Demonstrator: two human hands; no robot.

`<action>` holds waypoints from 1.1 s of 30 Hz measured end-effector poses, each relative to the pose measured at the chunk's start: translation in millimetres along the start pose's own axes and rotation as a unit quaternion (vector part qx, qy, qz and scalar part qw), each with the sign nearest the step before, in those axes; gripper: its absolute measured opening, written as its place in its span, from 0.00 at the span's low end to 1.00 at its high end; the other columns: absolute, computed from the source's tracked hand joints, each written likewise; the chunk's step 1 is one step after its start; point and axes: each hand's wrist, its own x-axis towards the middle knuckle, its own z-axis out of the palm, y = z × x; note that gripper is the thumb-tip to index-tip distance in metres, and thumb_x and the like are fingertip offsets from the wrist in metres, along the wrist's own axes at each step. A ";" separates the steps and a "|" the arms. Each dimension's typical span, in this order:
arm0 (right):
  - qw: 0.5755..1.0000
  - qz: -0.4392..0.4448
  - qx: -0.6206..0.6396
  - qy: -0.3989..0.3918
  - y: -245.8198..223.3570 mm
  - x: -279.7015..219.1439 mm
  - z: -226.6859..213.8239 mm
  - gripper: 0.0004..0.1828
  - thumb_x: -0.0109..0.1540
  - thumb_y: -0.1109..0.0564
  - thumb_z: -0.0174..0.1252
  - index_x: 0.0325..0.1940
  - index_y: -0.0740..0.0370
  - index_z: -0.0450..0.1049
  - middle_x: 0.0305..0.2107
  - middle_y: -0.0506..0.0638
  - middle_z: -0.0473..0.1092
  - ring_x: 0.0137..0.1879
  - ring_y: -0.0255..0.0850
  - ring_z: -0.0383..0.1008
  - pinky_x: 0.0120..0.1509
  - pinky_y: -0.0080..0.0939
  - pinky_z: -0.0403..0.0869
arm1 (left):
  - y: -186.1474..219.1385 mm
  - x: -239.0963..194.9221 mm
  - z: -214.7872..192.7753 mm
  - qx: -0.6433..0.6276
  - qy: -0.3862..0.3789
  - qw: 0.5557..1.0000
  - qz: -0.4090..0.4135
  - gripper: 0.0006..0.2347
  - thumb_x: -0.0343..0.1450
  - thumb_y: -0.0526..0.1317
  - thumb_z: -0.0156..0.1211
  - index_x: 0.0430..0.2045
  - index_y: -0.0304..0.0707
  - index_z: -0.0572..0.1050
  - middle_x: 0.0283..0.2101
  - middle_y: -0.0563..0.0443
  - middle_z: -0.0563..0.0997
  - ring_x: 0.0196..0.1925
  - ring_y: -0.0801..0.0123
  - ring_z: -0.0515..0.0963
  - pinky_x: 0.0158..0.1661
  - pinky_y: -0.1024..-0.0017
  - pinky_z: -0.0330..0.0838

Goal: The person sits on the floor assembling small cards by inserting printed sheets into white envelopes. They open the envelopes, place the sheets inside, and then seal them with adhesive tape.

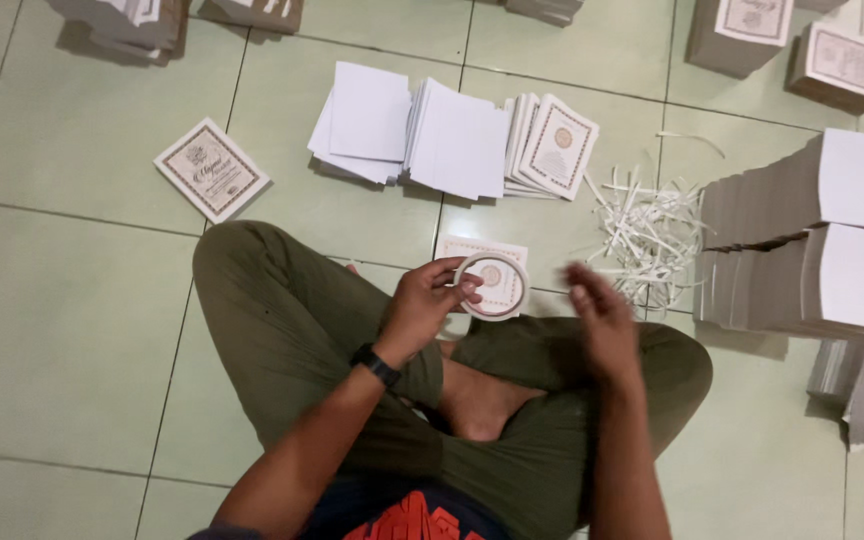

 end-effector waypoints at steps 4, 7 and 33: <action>0.959 0.027 0.281 0.036 1.1 -25.2 69.3 0.22 0.70 0.55 0.51 0.62 0.77 0.71 0.42 0.66 0.77 0.52 0.47 0.77 0.65 0.49 0.73 | 2.1 -5.5 16.1 0.037 -0.004 0.999 0.013 0.20 0.71 0.30 0.65 0.59 0.31 0.74 0.47 0.37 0.84 0.40 0.67 0.85 0.39 0.71 0.85; 0.981 -0.001 0.181 0.073 -10.5 -25.7 73.3 0.17 0.71 0.57 0.53 0.58 0.74 0.74 0.29 0.58 0.76 0.38 0.38 0.75 0.47 0.36 0.74 | 26.2 -20.6 25.2 0.238 0.052 0.964 0.105 0.24 0.74 0.36 0.62 0.67 0.31 0.67 0.60 0.27 0.76 0.64 0.39 0.74 0.53 0.53 0.78; 0.940 -0.273 -0.197 0.055 -48.8 -32.0 79.8 0.13 0.59 0.62 0.69 0.48 0.62 0.83 0.28 0.52 0.77 0.39 0.52 0.78 0.62 0.54 0.70 | 55.7 -37.5 12.6 0.327 0.002 0.873 0.362 0.04 0.71 0.28 0.65 0.33 0.38 0.79 0.40 0.47 0.82 0.43 0.54 0.83 0.40 0.64 0.81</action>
